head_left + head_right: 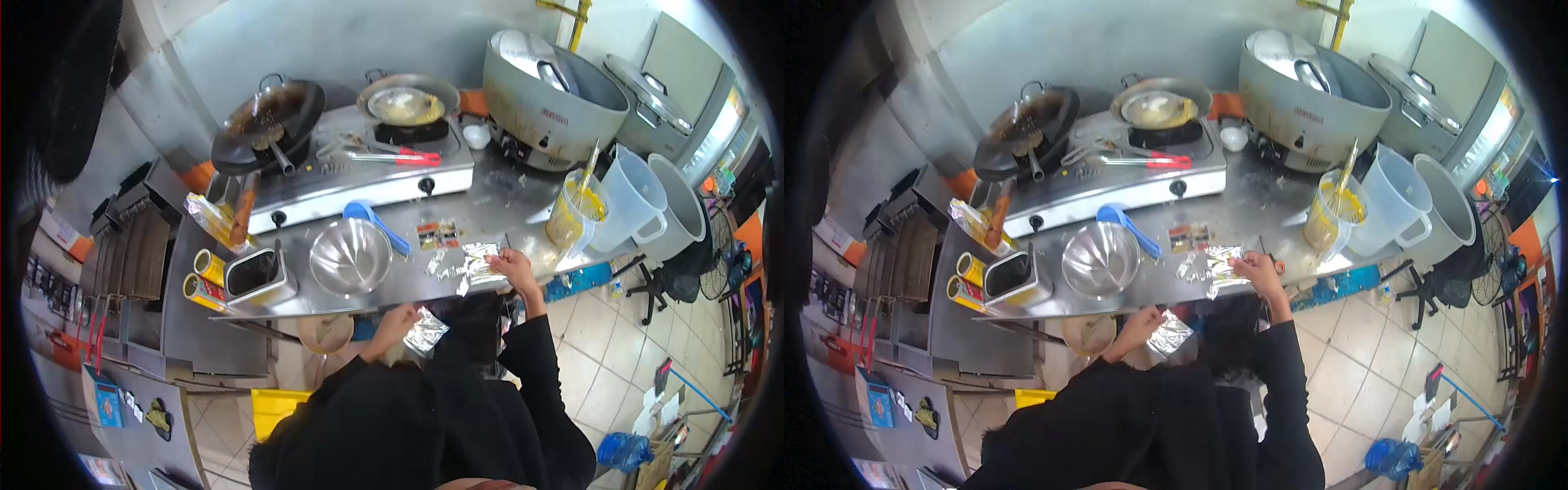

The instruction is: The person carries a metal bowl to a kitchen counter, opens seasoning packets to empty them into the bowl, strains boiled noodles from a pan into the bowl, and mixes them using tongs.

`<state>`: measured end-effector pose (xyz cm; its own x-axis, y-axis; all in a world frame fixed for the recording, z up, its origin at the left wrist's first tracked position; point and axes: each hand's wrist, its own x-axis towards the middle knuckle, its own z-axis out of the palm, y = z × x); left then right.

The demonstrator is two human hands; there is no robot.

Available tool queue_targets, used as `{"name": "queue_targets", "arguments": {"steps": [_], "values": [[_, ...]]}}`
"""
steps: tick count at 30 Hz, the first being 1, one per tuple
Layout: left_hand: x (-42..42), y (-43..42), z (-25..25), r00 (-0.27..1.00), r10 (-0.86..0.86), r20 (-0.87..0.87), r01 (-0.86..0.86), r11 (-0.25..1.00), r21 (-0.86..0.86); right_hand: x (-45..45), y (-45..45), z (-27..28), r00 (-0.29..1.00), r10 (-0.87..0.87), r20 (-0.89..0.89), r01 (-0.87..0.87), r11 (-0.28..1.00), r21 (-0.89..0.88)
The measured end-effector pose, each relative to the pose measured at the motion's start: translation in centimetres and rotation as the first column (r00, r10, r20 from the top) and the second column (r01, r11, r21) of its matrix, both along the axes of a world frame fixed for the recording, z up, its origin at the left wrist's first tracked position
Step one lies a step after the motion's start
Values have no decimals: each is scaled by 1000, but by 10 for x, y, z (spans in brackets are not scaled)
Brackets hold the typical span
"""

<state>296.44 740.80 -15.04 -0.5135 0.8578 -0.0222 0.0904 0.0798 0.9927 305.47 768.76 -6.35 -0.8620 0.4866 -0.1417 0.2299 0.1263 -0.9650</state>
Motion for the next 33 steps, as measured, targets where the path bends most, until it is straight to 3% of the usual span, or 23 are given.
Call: {"name": "queue_targets", "arguments": {"steps": [1,2,3,4,6,7,9,11,13,14,15,17,18,19,20,21,22,25,27,29,30,31,33], "values": [[4,4,-10,972,109,-210,-140,981,-135,8,13,-22,962,-87,260,-73,833,549],[6,3,9,955,68,289,-59,997,-41,20,14,-30,989,-56,137,-9,902,432],[4,3,33,706,-35,707,-35,996,85,26,14,-29,994,-83,-70,87,995,58],[0,3,36,592,-53,804,-99,985,138,37,9,-24,954,-180,-238,92,936,-340],[4,9,35,980,167,109,-185,965,183,68,-3,20,928,-19,-373,-298,566,-769],[3,14,36,917,259,-304,-194,954,227,62,-7,-8,983,-118,-141,60,930,-362],[3,21,58,944,267,194,-199,929,-311,66,-17,4,944,-221,244,100,899,427],[3,30,47,838,188,513,-214,977,-9,78,-25,-1,930,-233,-285,134,936,-327],[6,31,66,745,147,651,-238,970,54,101,-36,32,915,-207,-348,-186,548,-816],[3,34,55,931,128,343,-152,987,46,98,-30,20,949,-144,-280,-54,802,-594],[3,35,52,914,92,396,-122,991,52,90,-36,16,985,-161,-67,163,986,23],[3,39,47,869,14,494,-63,995,82,97,-40,6,963,-268,8,258,935,243],[-1,38,42,506,-144,850,-66,976,205,106,-42,4,957,-219,-190,192,970,-151],[-4,37,23,821,-32,570,-103,974,203,116,-45,2,915,-309,-259,139,844,-518],[-7,33,-7,978,93,185,-132,969,210,125,-47,16,935,-264,-236,87,817,-569],[-1,32,11,951,201,-236,-146,962,230,130,-47,28,951,-219,-217,39,784,-619],[5,31,31,941,93,-324,-125,989,-81,123,-53,19,962,-271,-19,271,959,79],[14,26,-6,969,131,211,-183,952,245,132,-63,7,940,-340,31,331,930,162],[20,34,36,988,139,70,-154,936,316,139,-66,1,942,-333,-34,334,943,9],[27,39,38,975,172,139,-192,970,152,135,-77,-1,903,-422,-81,423,906,-8],[28,38,41,970,196,-145,-174,973,148,130,-82,-8,898,-411,-156,435,882,180],[30,36,45,965,194,-178,-171,975,139,132,-88,-8,898,-433,-80,441,883,163],[32,33,52,951,194,-243,-169,978,119,130,-97,-14,915,-393,-94,385,918,-92]]}}
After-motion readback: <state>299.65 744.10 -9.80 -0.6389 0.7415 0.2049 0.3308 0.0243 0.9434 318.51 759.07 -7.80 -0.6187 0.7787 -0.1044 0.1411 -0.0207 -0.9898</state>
